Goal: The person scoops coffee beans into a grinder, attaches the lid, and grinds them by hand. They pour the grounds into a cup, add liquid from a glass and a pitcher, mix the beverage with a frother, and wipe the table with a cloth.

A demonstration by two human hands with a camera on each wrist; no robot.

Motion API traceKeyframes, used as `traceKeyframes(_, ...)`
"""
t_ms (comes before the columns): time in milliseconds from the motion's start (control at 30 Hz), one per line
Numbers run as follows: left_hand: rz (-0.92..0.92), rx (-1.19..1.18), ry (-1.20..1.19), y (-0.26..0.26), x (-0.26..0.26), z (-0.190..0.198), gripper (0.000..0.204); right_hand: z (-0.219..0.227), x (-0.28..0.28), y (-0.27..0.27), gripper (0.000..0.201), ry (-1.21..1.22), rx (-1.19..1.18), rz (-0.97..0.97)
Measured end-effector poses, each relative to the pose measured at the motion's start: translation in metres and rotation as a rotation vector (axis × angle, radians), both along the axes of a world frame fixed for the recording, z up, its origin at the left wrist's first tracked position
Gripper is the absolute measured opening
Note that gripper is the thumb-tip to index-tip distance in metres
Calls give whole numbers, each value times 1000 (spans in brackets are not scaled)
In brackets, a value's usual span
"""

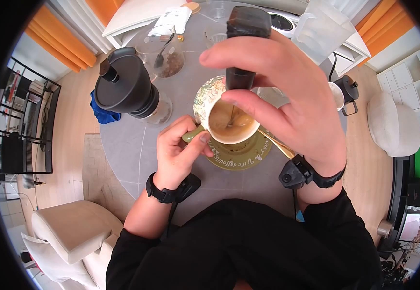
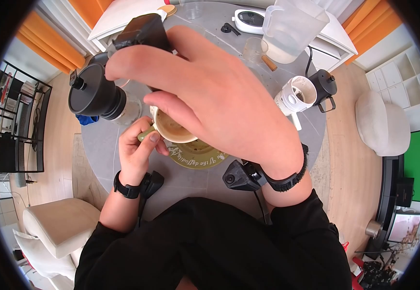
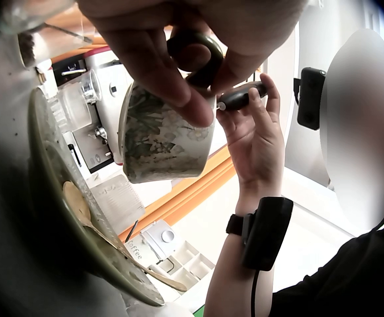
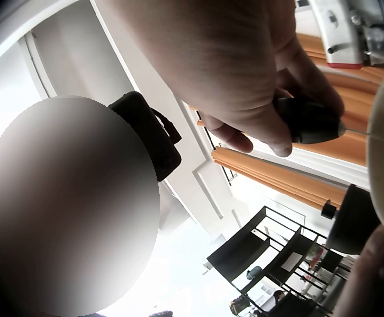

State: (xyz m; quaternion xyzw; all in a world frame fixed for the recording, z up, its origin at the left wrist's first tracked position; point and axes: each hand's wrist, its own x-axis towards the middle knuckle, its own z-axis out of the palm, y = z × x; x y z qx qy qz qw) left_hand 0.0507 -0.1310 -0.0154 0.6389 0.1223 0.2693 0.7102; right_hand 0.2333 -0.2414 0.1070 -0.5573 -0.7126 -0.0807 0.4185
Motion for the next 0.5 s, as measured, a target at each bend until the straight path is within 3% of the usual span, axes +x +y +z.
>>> traceKeyframes(500,3,-7,8,0,-1,-1,18,1,-1,-2,36,30,-21,-21)
